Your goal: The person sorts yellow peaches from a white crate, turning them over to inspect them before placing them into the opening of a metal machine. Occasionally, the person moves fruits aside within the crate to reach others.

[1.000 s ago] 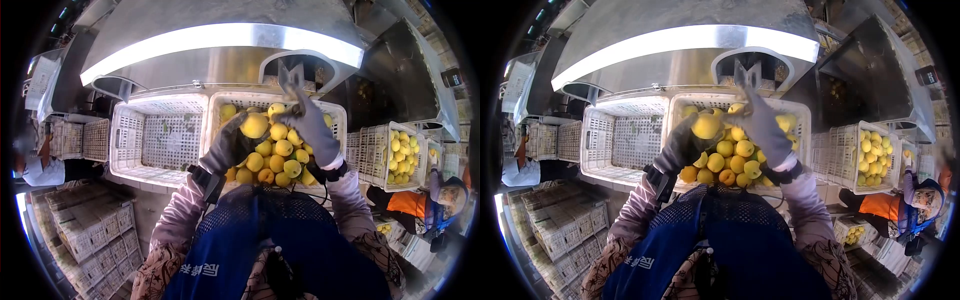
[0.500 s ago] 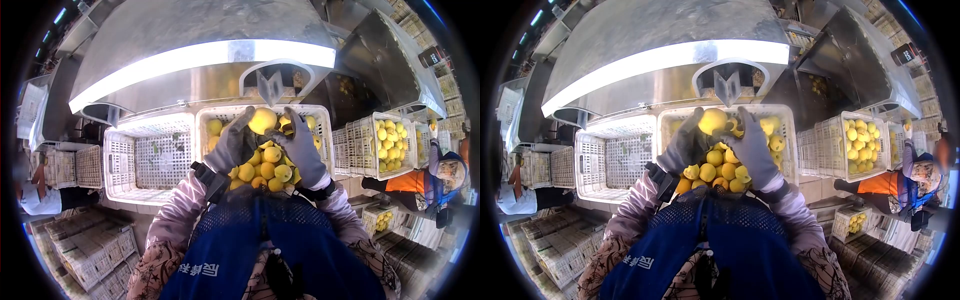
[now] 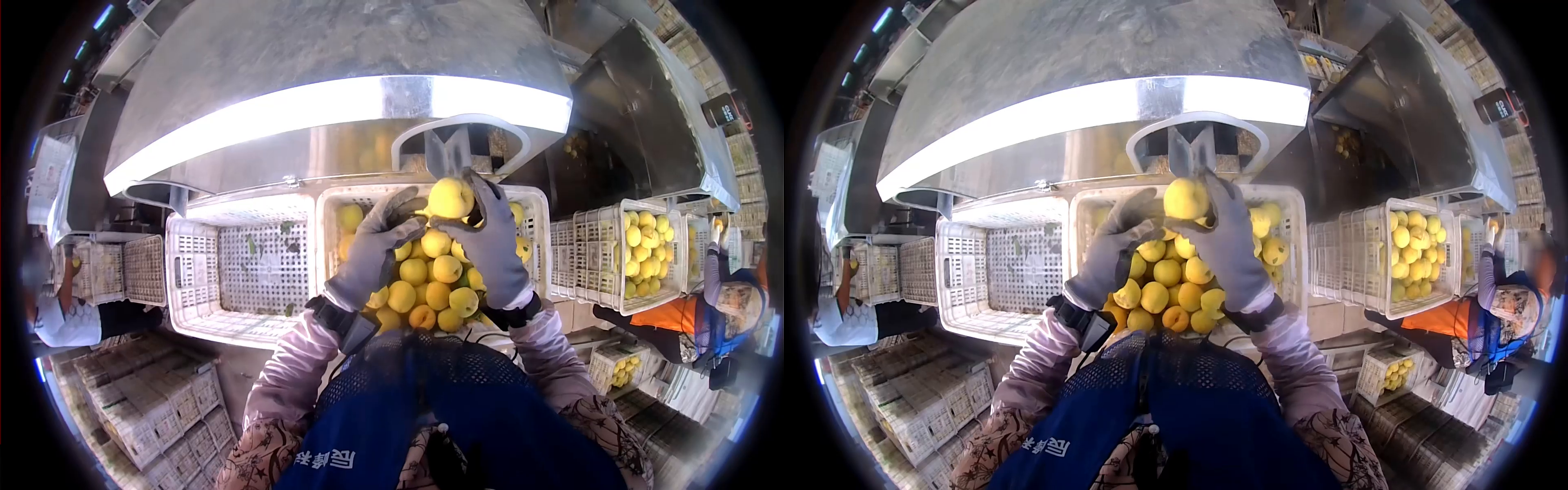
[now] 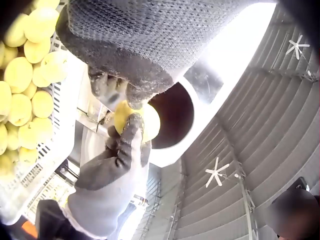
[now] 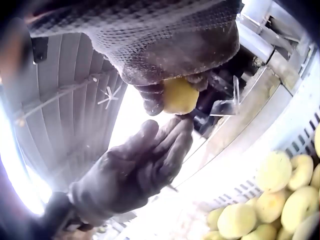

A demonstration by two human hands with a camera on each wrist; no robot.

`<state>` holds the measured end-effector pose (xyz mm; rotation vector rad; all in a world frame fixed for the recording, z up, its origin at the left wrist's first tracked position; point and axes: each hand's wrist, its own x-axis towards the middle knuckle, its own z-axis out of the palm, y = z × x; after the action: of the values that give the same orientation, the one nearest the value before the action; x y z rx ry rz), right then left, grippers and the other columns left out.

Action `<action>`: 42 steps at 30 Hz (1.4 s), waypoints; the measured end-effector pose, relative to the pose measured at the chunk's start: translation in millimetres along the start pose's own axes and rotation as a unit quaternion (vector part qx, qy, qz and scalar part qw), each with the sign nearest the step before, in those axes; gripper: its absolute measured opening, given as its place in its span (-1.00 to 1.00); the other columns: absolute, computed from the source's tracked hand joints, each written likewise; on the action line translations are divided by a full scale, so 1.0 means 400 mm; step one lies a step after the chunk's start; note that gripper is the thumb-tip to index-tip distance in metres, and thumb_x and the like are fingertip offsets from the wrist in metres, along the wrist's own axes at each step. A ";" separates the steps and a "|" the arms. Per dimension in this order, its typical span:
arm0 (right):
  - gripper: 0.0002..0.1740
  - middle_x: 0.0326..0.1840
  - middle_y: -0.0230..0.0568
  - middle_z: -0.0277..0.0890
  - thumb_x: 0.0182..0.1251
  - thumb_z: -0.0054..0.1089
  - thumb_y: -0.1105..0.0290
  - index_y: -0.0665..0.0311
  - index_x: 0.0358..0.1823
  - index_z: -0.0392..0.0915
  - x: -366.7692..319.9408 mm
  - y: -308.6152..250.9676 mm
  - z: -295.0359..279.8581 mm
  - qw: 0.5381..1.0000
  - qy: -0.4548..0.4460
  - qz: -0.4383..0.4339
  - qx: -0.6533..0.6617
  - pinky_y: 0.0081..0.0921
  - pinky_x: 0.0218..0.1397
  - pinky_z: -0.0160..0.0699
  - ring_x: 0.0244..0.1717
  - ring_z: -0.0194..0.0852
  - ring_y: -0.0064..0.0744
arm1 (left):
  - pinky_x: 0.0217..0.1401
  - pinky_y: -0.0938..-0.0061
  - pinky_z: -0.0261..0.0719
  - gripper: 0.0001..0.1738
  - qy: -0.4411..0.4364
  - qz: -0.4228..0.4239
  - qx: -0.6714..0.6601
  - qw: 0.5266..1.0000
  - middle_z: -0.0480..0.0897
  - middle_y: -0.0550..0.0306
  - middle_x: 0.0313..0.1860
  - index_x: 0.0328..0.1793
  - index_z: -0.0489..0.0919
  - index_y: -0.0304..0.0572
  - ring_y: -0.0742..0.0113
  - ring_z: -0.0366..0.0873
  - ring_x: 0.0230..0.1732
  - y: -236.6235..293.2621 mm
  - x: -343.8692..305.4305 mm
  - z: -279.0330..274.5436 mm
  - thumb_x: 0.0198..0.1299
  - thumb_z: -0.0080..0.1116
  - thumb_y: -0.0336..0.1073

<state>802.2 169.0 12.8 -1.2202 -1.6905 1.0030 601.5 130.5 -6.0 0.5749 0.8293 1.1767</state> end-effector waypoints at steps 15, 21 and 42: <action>-0.49 -0.14 0.15 0.70 0.25 0.54 0.23 0.41 0.11 0.66 0.309 0.072 0.019 0.941 -0.043 0.071 -0.329 -0.17 0.11 0.68 -0.05 0.72 0.02 | 0.46 0.01 0.44 -0.11 0.053 -0.004 0.767 0.639 0.53 -0.03 0.43 0.56 0.44 0.04 -0.08 0.45 0.45 -0.179 0.110 -0.177 0.17 0.46 0.22; -0.26 0.24 0.11 0.56 0.28 0.58 0.22 0.41 0.39 0.47 0.038 0.136 0.036 0.989 0.034 0.116 -0.079 -0.33 0.06 0.66 -0.01 0.68 -0.19 | 0.18 0.02 0.62 -0.31 0.010 -0.002 0.820 0.572 0.57 -0.02 0.25 0.44 0.46 -0.01 0.00 0.55 0.30 -0.224 0.160 -0.194 0.26 0.33 0.06; -0.47 0.08 -0.23 0.71 0.63 0.21 0.02 0.32 0.33 0.55 -0.089 0.294 0.054 0.870 -0.129 0.283 0.383 -0.61 -0.11 0.66 -0.16 0.72 -0.46 | 0.30 0.21 0.67 -0.39 -0.046 -0.154 0.499 0.852 0.79 -0.06 0.13 0.34 0.68 -0.09 0.07 0.71 0.27 -0.131 0.141 -0.205 0.15 0.50 -0.11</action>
<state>828.1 157.3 -108.6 -1.0544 -0.9008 2.0281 573.5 166.5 -108.9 1.2722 1.3831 0.3364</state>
